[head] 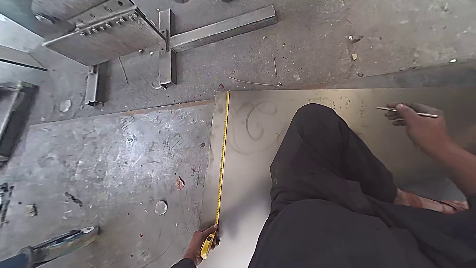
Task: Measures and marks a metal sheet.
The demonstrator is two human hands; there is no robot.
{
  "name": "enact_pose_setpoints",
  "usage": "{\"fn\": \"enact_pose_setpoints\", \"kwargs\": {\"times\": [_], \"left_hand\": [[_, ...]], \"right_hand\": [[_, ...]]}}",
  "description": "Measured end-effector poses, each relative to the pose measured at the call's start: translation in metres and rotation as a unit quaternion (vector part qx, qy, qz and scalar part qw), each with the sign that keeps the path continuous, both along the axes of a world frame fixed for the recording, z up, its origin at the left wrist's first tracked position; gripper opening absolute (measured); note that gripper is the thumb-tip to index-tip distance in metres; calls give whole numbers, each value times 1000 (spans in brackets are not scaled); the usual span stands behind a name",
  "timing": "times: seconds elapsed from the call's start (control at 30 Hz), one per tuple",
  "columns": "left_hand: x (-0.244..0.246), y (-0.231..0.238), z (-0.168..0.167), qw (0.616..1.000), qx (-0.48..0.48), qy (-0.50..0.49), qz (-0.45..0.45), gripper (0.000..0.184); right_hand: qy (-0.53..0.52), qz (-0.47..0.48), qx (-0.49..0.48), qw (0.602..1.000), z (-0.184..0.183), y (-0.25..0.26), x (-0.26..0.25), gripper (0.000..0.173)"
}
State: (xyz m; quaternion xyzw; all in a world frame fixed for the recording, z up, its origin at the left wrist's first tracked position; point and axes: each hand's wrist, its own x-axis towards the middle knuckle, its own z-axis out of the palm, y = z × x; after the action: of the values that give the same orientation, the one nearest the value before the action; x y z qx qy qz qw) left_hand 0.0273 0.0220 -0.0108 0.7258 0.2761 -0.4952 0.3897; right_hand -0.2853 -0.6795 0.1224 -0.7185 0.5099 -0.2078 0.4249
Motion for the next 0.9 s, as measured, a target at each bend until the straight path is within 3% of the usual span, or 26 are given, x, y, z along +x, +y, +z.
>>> {"fn": "enact_pose_setpoints", "kwargs": {"times": [0.1,0.2,0.27,0.37,0.43,0.6,0.8,0.9], "left_hand": [[1,0,1,1000,-11,6,3,24],[1,1,0,1000,-16,8,9,24],[0,1,1,1000,-18,7,22,24],[0,0,3,999,-25,6,27,22],[0,1,4,999,-28,4,30,22],[2,1,1,999,-24,11,24,24],[1,2,3,999,-26,7,20,24],[0,2,2,1000,-21,7,20,26]], "right_hand": [[-122,95,-62,986,25,41,73,32],[-185,220,-62,956,33,96,150,27],[-158,317,-13,935,34,142,193,23],[-116,488,87,861,27,196,238,23],[-90,544,117,826,17,216,256,27],[76,541,146,825,-25,214,264,32],[-94,508,256,817,-13,230,271,30],[-195,379,202,882,-22,219,281,32]]}}
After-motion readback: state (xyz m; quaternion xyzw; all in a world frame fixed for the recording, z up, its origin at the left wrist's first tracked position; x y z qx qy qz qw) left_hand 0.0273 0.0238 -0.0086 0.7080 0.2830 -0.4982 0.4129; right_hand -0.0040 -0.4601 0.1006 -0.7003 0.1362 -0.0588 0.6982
